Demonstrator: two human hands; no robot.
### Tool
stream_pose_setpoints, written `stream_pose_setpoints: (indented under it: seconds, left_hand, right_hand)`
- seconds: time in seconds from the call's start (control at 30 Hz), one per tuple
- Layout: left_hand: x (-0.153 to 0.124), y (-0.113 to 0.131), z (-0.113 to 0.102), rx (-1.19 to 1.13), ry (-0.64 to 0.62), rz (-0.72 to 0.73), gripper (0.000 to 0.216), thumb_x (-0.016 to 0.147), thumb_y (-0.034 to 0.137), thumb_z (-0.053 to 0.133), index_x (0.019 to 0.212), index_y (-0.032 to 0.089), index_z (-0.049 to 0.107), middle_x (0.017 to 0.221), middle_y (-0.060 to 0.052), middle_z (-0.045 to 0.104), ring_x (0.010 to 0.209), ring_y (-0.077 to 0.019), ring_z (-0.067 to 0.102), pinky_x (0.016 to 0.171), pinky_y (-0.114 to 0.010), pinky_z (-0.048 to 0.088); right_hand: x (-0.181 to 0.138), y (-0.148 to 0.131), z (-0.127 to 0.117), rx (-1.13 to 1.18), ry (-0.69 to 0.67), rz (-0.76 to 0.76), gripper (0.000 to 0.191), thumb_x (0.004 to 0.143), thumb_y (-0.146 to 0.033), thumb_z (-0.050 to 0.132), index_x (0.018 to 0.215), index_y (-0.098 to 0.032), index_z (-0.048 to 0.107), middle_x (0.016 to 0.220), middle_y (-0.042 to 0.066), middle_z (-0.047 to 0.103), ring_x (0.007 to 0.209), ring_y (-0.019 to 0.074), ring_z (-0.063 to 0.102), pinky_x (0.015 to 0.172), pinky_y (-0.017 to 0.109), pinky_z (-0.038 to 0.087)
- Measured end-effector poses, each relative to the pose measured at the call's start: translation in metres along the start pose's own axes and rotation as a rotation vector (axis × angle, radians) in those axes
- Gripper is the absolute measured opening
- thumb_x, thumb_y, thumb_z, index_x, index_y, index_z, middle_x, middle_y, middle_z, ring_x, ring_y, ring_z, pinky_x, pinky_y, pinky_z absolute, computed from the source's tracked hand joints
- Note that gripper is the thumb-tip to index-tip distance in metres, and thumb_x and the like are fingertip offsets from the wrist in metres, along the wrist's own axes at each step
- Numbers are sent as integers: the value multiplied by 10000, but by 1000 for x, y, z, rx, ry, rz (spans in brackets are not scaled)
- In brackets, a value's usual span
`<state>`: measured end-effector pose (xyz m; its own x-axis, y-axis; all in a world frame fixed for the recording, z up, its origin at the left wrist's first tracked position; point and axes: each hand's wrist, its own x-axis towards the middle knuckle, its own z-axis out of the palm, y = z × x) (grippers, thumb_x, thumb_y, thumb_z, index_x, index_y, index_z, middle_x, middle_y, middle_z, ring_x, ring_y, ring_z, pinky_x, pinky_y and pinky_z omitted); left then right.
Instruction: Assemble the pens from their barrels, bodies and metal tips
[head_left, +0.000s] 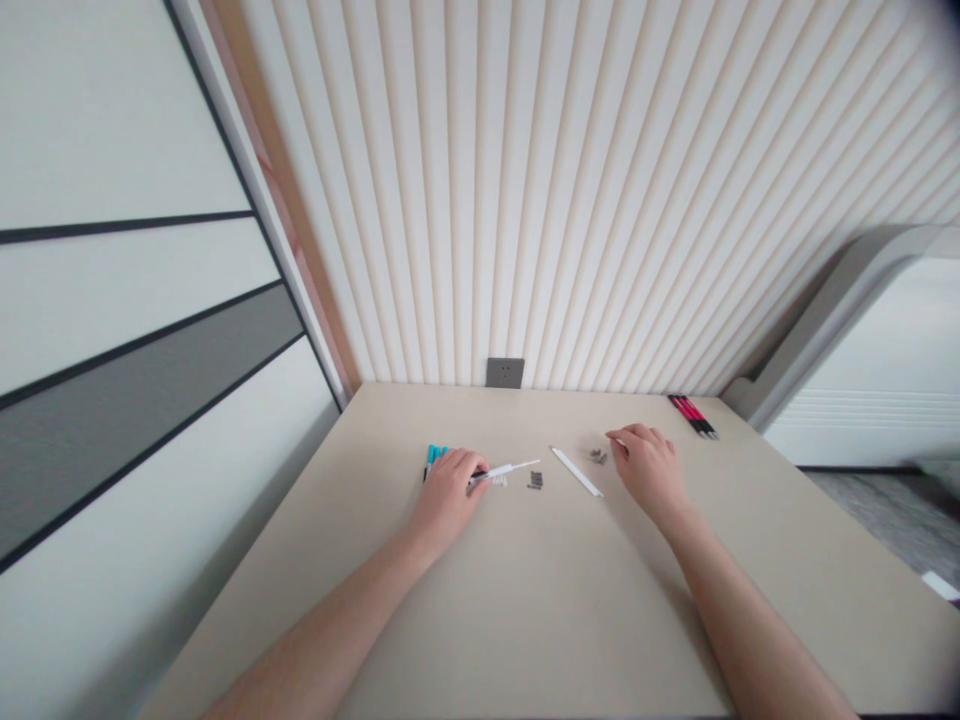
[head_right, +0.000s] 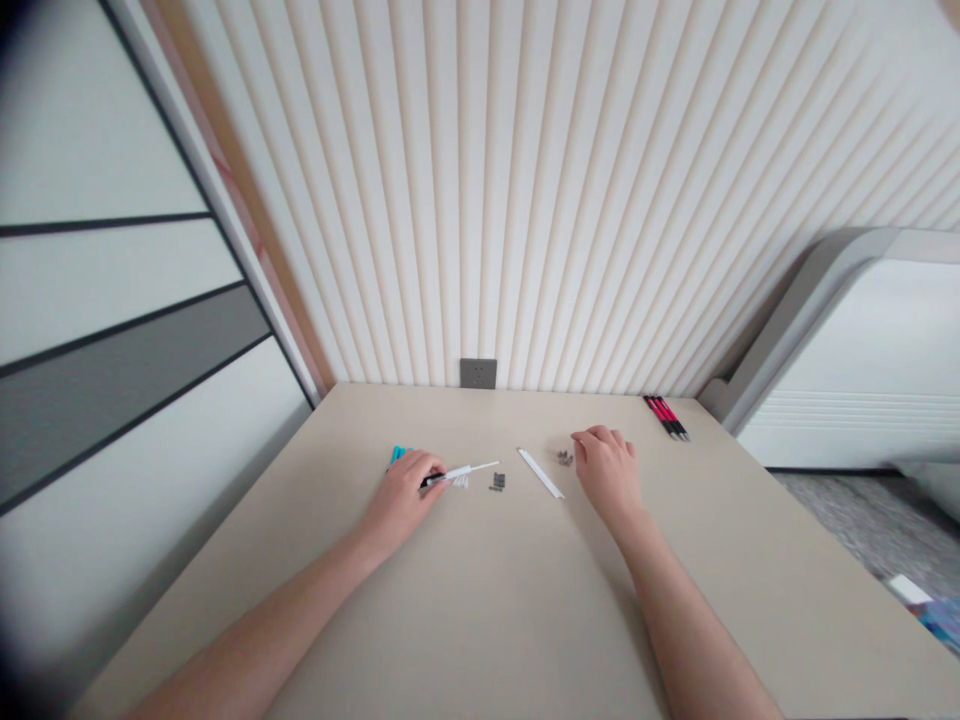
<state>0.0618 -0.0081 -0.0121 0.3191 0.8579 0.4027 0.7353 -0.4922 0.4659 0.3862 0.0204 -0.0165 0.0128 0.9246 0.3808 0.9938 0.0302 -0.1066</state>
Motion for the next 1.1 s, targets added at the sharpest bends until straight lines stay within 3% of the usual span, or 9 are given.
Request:
stream_pose_setpoints:
  seconds: [0.13, 0.27, 0.83, 1.0, 1.1]
  left_hand:
    - [-1, 1, 0, -8, -6, 4, 136, 824, 108, 660, 861, 196, 563, 889, -21, 624, 874, -204, 563, 808, -334, 431]
    - [-1, 0, 1, -18, -3, 22, 124, 829, 128, 664, 868, 197, 569, 888, -19, 632, 873, -204, 565, 807, -333, 429]
    - [-1, -1, 3, -31, -12, 54, 31, 865, 190, 641, 876, 203, 615, 886, -17, 656, 885, -202, 581, 821, -337, 431]
    - [0, -3, 4, -34, -31, 60, 52, 859, 168, 642, 873, 203, 606, 892, -16, 651, 893, -202, 577, 829, -340, 430]
    - [0, -4, 4, -40, -41, 58, 80, 849, 144, 644, 875, 204, 598, 907, -19, 644, 898, -204, 571, 830, -343, 431]
  right_hand:
    - [6, 31, 3, -52, -70, 131, 299, 931, -276, 456, 1061, -213, 718, 1104, 115, 667, 1031, 291, 568, 812, 403, 386]
    - [7, 43, 5, -51, -122, 174, 317, 925, -325, 454, 1048, -217, 725, 1143, 115, 654, 1059, 302, 563, 823, 409, 389]
    - [7, 18, 7, -43, -241, 104, 209, 877, -334, 538, 866, -250, 728, 1013, 73, 671, 1013, 278, 561, 805, 380, 360]
    - [6, 17, 11, -39, -272, 109, 249, 894, -300, 512, 1058, -249, 693, 995, 73, 700, 990, 268, 595, 799, 368, 374]
    - [7, 19, 12, 39, -208, 132, 335, 900, -274, 480, 1188, -220, 645, 1025, 93, 692, 994, 262, 603, 810, 365, 392]
